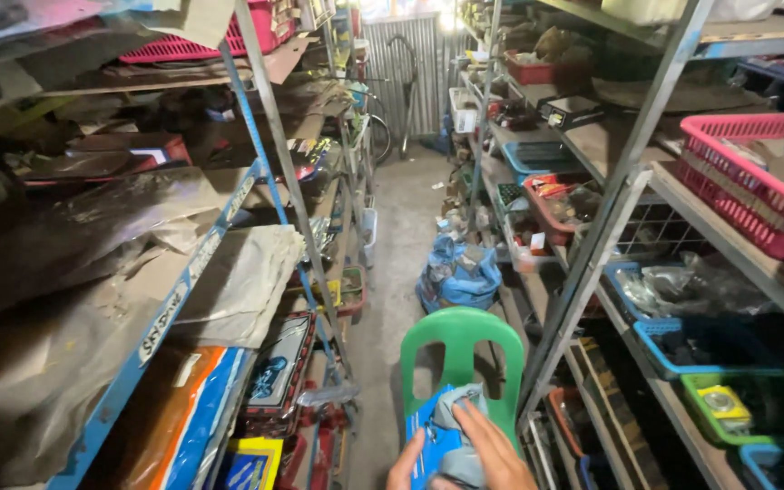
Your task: Wiping a motorcycle part box with a cloth in a parts storage room.
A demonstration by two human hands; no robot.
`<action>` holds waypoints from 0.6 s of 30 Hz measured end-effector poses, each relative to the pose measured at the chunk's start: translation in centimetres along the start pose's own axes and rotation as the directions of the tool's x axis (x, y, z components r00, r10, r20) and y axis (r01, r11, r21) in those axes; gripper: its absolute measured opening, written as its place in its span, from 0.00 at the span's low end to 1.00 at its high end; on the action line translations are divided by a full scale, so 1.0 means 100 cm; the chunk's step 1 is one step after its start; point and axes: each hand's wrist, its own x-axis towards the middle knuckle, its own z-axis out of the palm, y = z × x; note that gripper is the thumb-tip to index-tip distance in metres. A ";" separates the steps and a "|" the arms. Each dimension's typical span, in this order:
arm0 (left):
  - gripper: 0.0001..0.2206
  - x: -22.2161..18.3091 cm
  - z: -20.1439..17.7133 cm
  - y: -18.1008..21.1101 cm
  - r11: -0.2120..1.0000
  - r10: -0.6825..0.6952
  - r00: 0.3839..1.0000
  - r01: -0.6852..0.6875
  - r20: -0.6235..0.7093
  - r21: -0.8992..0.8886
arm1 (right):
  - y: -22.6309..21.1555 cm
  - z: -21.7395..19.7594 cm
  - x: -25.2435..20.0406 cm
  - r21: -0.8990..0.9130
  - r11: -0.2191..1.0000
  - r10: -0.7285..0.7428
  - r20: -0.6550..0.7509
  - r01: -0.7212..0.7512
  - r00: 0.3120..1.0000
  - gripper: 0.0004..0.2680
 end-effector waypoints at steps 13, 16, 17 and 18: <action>0.35 0.030 0.020 -0.022 0.688 0.469 0.829 -0.559 0.304 0.464 | 0.091 0.012 -0.006 0.172 0.984 -0.061 0.152 0.035 0.987 0.32; 0.23 0.060 0.031 -0.033 0.987 0.002 0.882 -0.077 -0.472 -0.140 | 0.068 -0.022 -0.005 -0.104 0.994 0.019 -0.090 -0.029 0.996 0.17; 0.23 0.061 0.044 -0.036 0.993 -0.039 0.896 -0.017 -0.442 -0.120 | 0.084 -0.035 0.000 -0.020 1.000 0.006 0.011 -0.006 1.000 0.18; 0.24 0.062 0.056 -0.038 0.994 -0.080 0.907 0.043 -0.413 -0.098 | 0.100 -0.048 0.005 0.064 0.998 -0.016 0.112 0.009 0.994 0.18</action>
